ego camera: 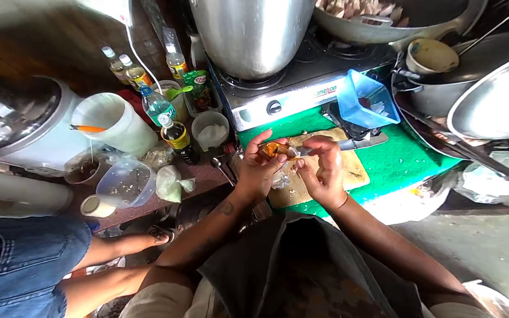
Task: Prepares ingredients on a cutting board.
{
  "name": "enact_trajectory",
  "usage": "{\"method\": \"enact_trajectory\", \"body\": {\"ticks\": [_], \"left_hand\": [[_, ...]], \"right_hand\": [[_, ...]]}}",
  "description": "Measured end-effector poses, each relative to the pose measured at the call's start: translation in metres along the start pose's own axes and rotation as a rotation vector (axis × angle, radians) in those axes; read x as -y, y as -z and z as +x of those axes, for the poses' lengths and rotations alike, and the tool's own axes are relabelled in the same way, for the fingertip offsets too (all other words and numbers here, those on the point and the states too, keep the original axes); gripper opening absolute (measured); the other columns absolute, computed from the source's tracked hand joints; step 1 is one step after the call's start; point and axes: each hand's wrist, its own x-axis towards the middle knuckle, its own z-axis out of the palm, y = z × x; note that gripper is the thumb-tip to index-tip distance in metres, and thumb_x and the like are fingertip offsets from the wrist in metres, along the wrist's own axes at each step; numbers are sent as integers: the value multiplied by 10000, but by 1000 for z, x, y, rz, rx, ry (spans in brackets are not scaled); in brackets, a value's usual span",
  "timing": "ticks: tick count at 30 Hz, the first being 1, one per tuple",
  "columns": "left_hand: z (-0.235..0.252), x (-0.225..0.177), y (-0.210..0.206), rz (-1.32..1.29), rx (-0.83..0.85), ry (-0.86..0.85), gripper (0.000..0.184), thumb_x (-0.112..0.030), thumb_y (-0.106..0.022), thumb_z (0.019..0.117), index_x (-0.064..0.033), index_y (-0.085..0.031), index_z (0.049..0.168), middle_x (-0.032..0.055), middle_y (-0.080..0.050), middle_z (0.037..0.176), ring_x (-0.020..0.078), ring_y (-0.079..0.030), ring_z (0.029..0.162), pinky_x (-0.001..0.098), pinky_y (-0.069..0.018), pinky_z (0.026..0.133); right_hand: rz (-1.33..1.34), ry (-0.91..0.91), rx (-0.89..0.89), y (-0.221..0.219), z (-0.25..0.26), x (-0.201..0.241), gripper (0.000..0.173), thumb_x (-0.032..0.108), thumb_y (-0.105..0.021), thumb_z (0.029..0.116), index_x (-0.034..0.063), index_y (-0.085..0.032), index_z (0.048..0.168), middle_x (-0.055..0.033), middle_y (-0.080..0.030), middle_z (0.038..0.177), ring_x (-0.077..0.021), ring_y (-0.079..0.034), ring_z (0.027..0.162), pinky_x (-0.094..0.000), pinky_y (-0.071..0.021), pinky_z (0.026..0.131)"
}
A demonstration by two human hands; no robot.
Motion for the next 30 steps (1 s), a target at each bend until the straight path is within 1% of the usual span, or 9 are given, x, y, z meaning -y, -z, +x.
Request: {"method": "enact_trajectory", "body": {"ticks": [4, 8, 12, 15, 18, 21, 23, 25, 30], "left_hand": [[0, -1, 4, 216, 97, -8, 719, 123, -633, 895, -180, -383, 1497, 43, -684, 1222, 146, -681, 1037, 325, -573, 886], [3, -1, 8, 347, 157, 122, 784, 133, -632, 860, -134, -310, 1524, 69, -710, 1118, 139, -698, 936, 311, -585, 841], [5, 0, 12, 260, 37, 215, 652, 109, -640, 906, -94, -389, 1473, 91, -700, 1146, 139, -697, 950, 309, -582, 872], [7, -2, 17, 235, 48, 188, 632, 99, -650, 911, -67, -391, 1464, 80, -700, 1099, 119, -691, 915, 298, -580, 861], [10, -4, 24, 302, 156, 149, 611, 72, -676, 894, -17, -421, 1443, 82, -690, 1116, 102, -681, 935, 277, -573, 867], [13, -11, 27, 363, 218, 142, 590, 46, -705, 871, 45, -455, 1406, 91, -681, 1123, 89, -672, 946, 251, -565, 863], [13, -19, 26, 334, 163, 205, 513, 31, -683, 913, 61, -479, 1383, 86, -689, 1107, 77, -683, 930, 241, -574, 846], [13, -23, 25, 276, 62, 293, 424, 3, -625, 984, 41, -483, 1381, 83, -679, 1089, 82, -681, 906, 256, -582, 827], [21, -15, 33, 293, -70, 250, 433, -7, -618, 991, 40, -465, 1394, 75, -682, 985, 71, -678, 788, 245, -585, 755]], "right_hand": [[-9, -175, 24, 5, 10, -1, 117, 51, -583, 947, -23, -669, 977, -89, -675, 1016, -97, -653, 970, -261, -561, 849], [162, -668, 27, 10, 22, 8, 96, 90, -547, 1034, 26, -618, 1044, -5, -652, 887, -58, -650, 785, -257, -578, 741], [44, -388, 184, 12, 16, -4, 297, 168, -625, 983, -13, -583, 1215, -64, -648, 1064, -96, -655, 940, -303, -584, 822], [-46, -257, 260, 7, 11, -7, 228, 181, -691, 938, -20, -712, 1044, -110, -721, 1015, -120, -689, 933, -301, -577, 824], [92, -459, 220, 1, 11, -4, 107, 91, -642, 960, -1, -687, 927, 30, -690, 840, 44, -634, 750, -134, -544, 711], [178, -674, 176, -4, 17, 0, 50, 58, -636, 966, 35, -657, 926, 67, -683, 780, 31, -647, 699, -152, -563, 679], [12, -505, 130, -11, 11, -7, 79, 64, -670, 942, -13, -685, 948, 11, -709, 843, 24, -664, 764, -138, -559, 717], [-188, -148, 122, -14, 4, -20, 179, 124, -667, 960, -45, -725, 974, -144, -723, 956, -134, -686, 922, -226, -550, 850], [-384, 98, 281, -23, -4, -28, 307, 366, -662, 976, 135, -772, 1144, -183, -710, 1153, -329, -660, 1052, -447, -512, 922]]}}
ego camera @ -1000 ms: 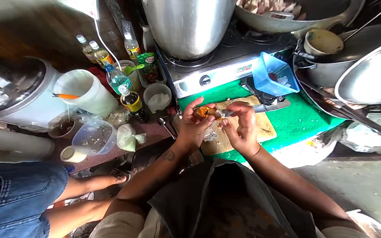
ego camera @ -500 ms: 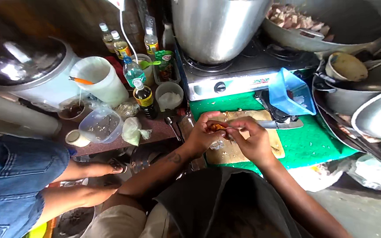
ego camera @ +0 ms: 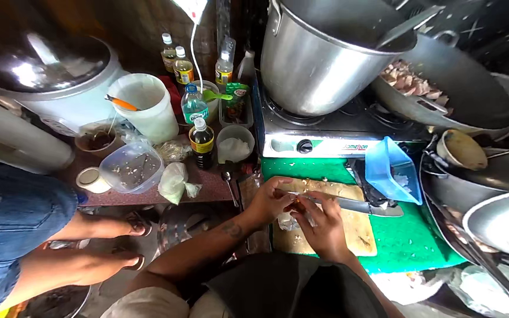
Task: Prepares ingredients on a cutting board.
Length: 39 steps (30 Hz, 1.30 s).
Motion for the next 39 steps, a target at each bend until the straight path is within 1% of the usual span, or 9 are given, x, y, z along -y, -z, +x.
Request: {"method": "enact_trajectory", "body": {"ticks": [13, 18, 21, 23, 26, 30, 33, 37, 39], "left_hand": [[10, -17, 11, -409, -273, 282, 376, -62, -481, 1077, -10, -373, 1433, 90, -609, 943, 111, -652, 708, 250, -577, 662], [4, -6, 12, -426, -285, 181, 289, -43, -486, 1069, 3, -439, 1350, 89, -620, 898, 124, -651, 679, 254, -569, 623], [-7, -1, 9, -384, -293, 73, 166, -15, -503, 1054, 14, -500, 1217, 61, -627, 846, 107, -645, 646, 245, -579, 618], [-15, 0, 13, -318, -309, -28, 161, -11, -510, 1046, 22, -513, 1204, 41, -624, 883, 83, -649, 677, 240, -588, 650], [-28, 7, 26, -178, -364, -138, 147, -7, -537, 1032, 33, -558, 1172, 30, -658, 925, 71, -668, 743, 250, -597, 711], [-48, 39, 50, 27, -386, -171, 215, -26, -551, 1034, 5, -565, 1247, 60, -660, 1085, 103, -692, 854, 303, -617, 785], [-65, 54, 55, 130, -428, -116, 232, -4, -554, 1025, 20, -568, 1255, 92, -650, 1125, 114, -687, 893, 308, -608, 808], [-77, 73, 42, 226, -427, -44, 223, 0, -595, 997, 28, -606, 1217, 98, -683, 1039, 109, -678, 851, 297, -591, 780], [-80, 77, 32, 273, -399, -40, 216, 5, -600, 992, 28, -607, 1207, 98, -685, 1047, 98, -678, 845, 283, -586, 780]], "right_hand": [[-133, 403, -192, -10, 47, -2, 113, 182, -567, 1031, 229, -618, 1120, 9, -624, 1149, -157, -585, 1090, -343, -422, 1030], [-378, 495, -427, 40, 184, -6, 90, 89, -641, 964, 93, -731, 963, -114, -696, 892, -260, -657, 826, -401, -519, 797], [-340, 302, -367, 82, 254, -13, 258, 113, -636, 989, 12, -728, 1209, -281, -651, 1238, -409, -630, 1167, -487, -510, 1025], [-319, 289, -479, 109, 269, -1, 289, 140, -628, 1001, -2, -715, 1237, -289, -632, 1267, -381, -606, 1217, -436, -494, 1051], [-242, 408, -612, 119, 247, 13, 212, 128, -651, 988, -33, -742, 1089, -239, -672, 1075, -251, -651, 1006, -290, -533, 801], [26, 96, 50, 77, 138, 14, 274, 127, -669, 971, -67, -680, 1164, -247, -651, 1194, -275, -664, 1087, -379, -585, 911], [63, -215, 570, 20, 48, -1, 622, 270, -832, 860, 41, -604, 1391, -255, -541, 1435, -414, -523, 1336, -572, -465, 1088], [-17, -341, 877, -27, -23, -11, 851, 492, -771, 879, 248, -390, 1600, -254, -124, 1697, -480, -82, 1564, -694, -178, 1208], [-7, -299, 857, -34, -43, -14, 737, 535, -639, 963, 225, -413, 1593, -239, -176, 1692, -459, -71, 1571, -681, -124, 1223]]}}
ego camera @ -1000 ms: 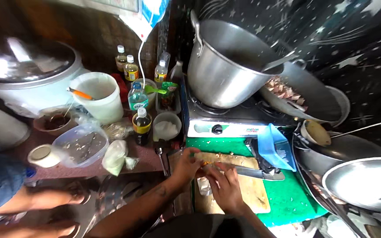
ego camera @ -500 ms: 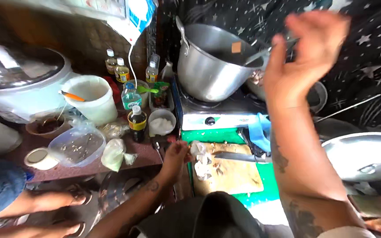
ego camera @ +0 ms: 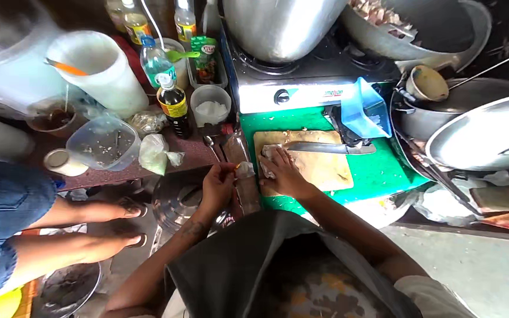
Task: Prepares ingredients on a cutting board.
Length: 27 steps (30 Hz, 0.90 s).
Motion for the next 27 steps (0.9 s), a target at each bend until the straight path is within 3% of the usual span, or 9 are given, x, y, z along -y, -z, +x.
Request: {"method": "enact_trajectory", "body": {"ticks": [4, 9, 12, 15, 18, 20, 22, 25, 27], "left_hand": [[-8, 0, -16, 31, 26, -54, 202, 8, -592, 989, 47, -625, 1184, 104, -692, 1054, 76, -680, 867, 255, -583, 805], [-9, -1, -34, 148, 31, -126, 230, 0, -585, 984, 77, -632, 1195, 140, -698, 1093, 101, -680, 936, 267, -571, 847], [-6, -1, -53, 178, -32, -173, 235, 16, -598, 969, 80, -633, 1193, 152, -690, 1102, 114, -677, 930, 276, -574, 843], [-6, 0, -86, 343, -162, -638, 178, 13, -610, 931, 95, -708, 1055, 193, -716, 1002, 163, -699, 893, 276, -575, 831], [-10, -9, -135, 417, -12, -1023, 206, 0, -567, 927, 51, -754, 994, 204, -737, 1055, 246, -722, 1027, 322, -568, 948], [-15, -12, -177, 521, 124, -1128, 188, -5, -584, 892, 22, -765, 938, 190, -750, 1037, 274, -745, 983, 366, -603, 892], [-24, -16, -221, 649, 248, -1179, 170, -40, -591, 861, -16, -760, 871, 151, -763, 994, 287, -756, 933, 427, -623, 806], [-30, -8, -287, 652, 548, -1229, 215, -98, -577, 917, -82, -788, 951, 97, -775, 1069, 288, -716, 1106, 540, -531, 982], [-25, 5, -328, 501, 742, -1323, 221, -141, -575, 989, -105, -784, 1053, 86, -760, 1163, 244, -662, 1223, 420, -482, 1084]], "right_hand": [[71, 12, -91, -12, -14, 4, 426, 270, -489, 1085, 90, -572, 1462, -201, -424, 1594, -416, -282, 1533, -595, -234, 1236], [72, 6, -296, -15, -30, -7, 372, -5, -529, 999, 41, -673, 1339, -201, -622, 1411, -386, -584, 1330, -498, -475, 1112], [421, -176, -427, 0, -37, -4, 327, -27, -498, 1005, -18, -707, 1257, -205, -703, 1267, -330, -680, 1185, -448, -515, 1054], [1203, -431, -560, 21, -44, 1, 238, 12, -559, 1016, -69, -641, 1224, -142, -701, 1068, -134, -676, 877, -282, -568, 805], [1849, -557, -575, 51, -74, 1, 245, 69, -401, 1094, -10, -571, 1253, -90, -659, 1012, -139, -656, 824, -301, -573, 738], [1993, -597, -593, 68, -102, -13, 410, 256, -277, 1132, 32, -617, 1180, -65, -670, 899, -146, -650, 759, -310, -554, 677], [2005, -618, -622, 82, -131, -46, 483, 362, -254, 1138, 34, -609, 1113, -57, -647, 841, -154, -636, 724, -325, -549, 663], [1991, -645, -692, 77, -182, -121, 185, 190, -477, 1099, 19, -539, 1128, -57, -594, 809, -135, -604, 653, -299, -552, 623], [2000, -705, -745, 64, -219, -165, 102, 82, -545, 1050, 25, -523, 1132, -19, -560, 734, -87, -537, 561, -240, -490, 541]]}}
